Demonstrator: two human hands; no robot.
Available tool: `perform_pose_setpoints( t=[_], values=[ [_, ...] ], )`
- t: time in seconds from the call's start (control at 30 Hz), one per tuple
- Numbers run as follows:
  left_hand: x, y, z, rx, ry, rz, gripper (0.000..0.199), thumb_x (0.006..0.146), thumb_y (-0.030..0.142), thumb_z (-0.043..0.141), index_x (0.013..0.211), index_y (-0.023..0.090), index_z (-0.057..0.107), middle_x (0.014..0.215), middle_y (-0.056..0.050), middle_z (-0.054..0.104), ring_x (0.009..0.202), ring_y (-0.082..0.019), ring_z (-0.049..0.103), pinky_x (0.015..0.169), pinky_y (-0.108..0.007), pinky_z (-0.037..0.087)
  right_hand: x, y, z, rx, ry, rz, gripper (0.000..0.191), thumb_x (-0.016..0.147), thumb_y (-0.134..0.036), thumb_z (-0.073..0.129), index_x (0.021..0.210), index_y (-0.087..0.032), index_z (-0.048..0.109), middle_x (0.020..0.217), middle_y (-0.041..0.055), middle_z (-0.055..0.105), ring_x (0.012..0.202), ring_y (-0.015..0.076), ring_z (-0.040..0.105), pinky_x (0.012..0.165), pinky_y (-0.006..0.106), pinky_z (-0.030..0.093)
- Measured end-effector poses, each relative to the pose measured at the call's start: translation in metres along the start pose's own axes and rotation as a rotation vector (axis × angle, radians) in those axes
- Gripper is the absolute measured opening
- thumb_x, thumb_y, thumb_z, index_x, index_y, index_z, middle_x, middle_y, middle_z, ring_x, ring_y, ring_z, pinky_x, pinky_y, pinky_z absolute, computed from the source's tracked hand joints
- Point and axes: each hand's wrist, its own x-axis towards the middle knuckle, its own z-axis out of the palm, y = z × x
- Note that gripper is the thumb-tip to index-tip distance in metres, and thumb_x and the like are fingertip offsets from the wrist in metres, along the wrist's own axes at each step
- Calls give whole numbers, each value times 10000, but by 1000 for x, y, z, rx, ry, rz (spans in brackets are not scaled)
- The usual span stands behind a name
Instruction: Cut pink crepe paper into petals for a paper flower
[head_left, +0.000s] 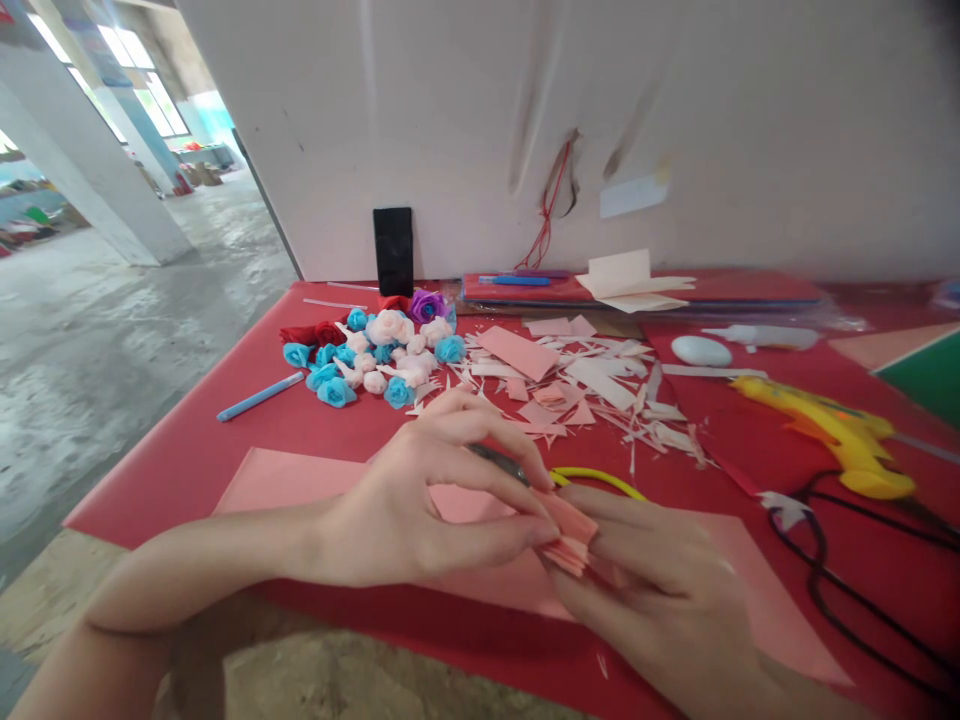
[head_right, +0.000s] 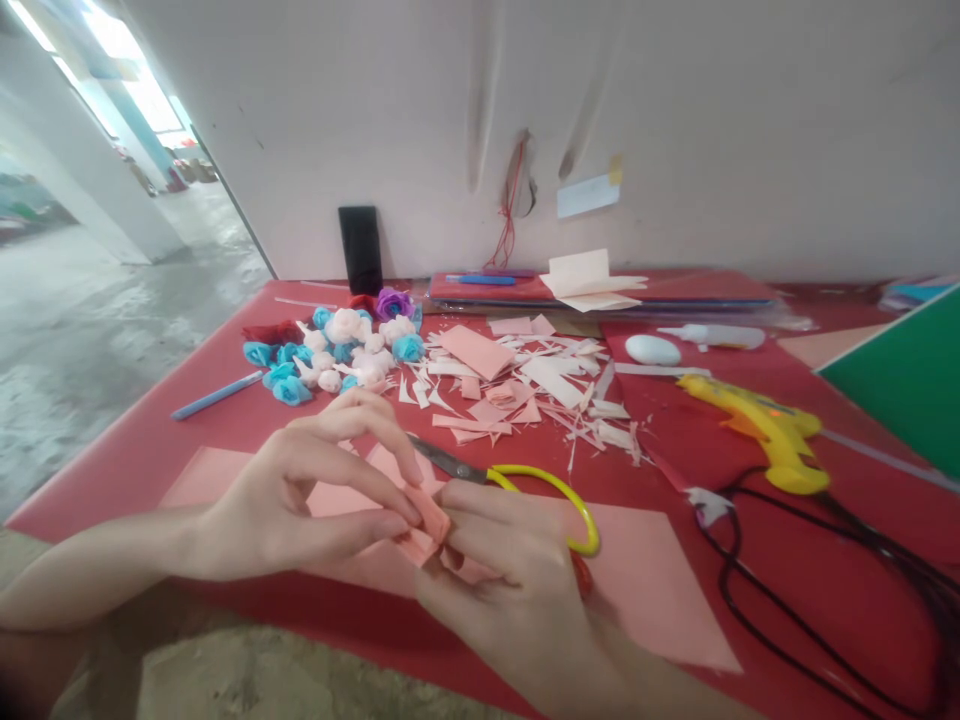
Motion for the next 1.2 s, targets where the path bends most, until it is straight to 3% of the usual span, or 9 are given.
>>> perform_pose_setpoints(
  t=[0.13, 0.27, 0.4, 0.7, 0.87, 1.03, 1.2],
  values=[
    [-1, 1, -1, 13, 8, 19, 57, 751, 141, 658, 730, 130, 709, 834, -66, 686, 828, -152, 578, 841, -330, 426, 0, -1, 0, 6, 0, 27, 255, 748, -57, 482, 549, -179, 379, 509, -40, 443, 456, 65, 432, 406, 164, 334],
    [-1, 1, -1, 26, 44, 54, 44, 745, 143, 662, 719, 136, 697, 825, -56, 685, 806, -148, 569, 811, -325, 439, -1, -4, -1, 34, -33, 114, 237, 713, -48, 455, 528, -175, 379, 488, -50, 404, 423, 57, 378, 362, 156, 273],
    [-1, 1, 0, 29, 61, 81, 20, 724, 131, 683, 732, 122, 699, 818, -67, 679, 805, -151, 571, 805, -324, 444, 3, -9, -1, 99, -71, 225, 207, 693, -67, 466, 522, -182, 484, 469, -45, 466, 425, 70, 420, 371, 143, 323],
    [-2, 1, 1, 69, 71, 122, 55, 716, 157, 699, 763, 138, 677, 830, -58, 680, 793, -145, 571, 802, -319, 450, 10, -14, -2, 314, -81, 378, 217, 695, -111, 507, 490, -176, 534, 459, -44, 518, 441, 68, 449, 404, 131, 363],
    [-1, 2, 2, 99, 88, 168, 135, 747, 185, 675, 869, 153, 627, 840, -52, 677, 795, -143, 581, 789, -319, 441, 8, -13, -1, 276, -71, 326, 277, 750, -154, 494, 477, -170, 539, 431, -33, 500, 402, 76, 423, 357, 149, 355],
    [-1, 2, 1, 214, 155, 281, 83, 740, 194, 672, 753, 183, 591, 829, -38, 660, 780, -144, 556, 785, -327, 438, 8, -13, -3, 280, -85, 299, 228, 732, -135, 478, 514, -180, 523, 449, -33, 520, 428, 103, 487, 382, 169, 403],
    [-2, 1, 3, 244, 171, 259, 65, 738, 210, 676, 790, 185, 644, 820, -40, 648, 759, -147, 547, 818, -356, 424, 5, -12, -5, 167, -62, 271, 274, 745, -165, 484, 473, -175, 514, 437, -18, 525, 407, 114, 518, 358, 180, 417]
  ],
)
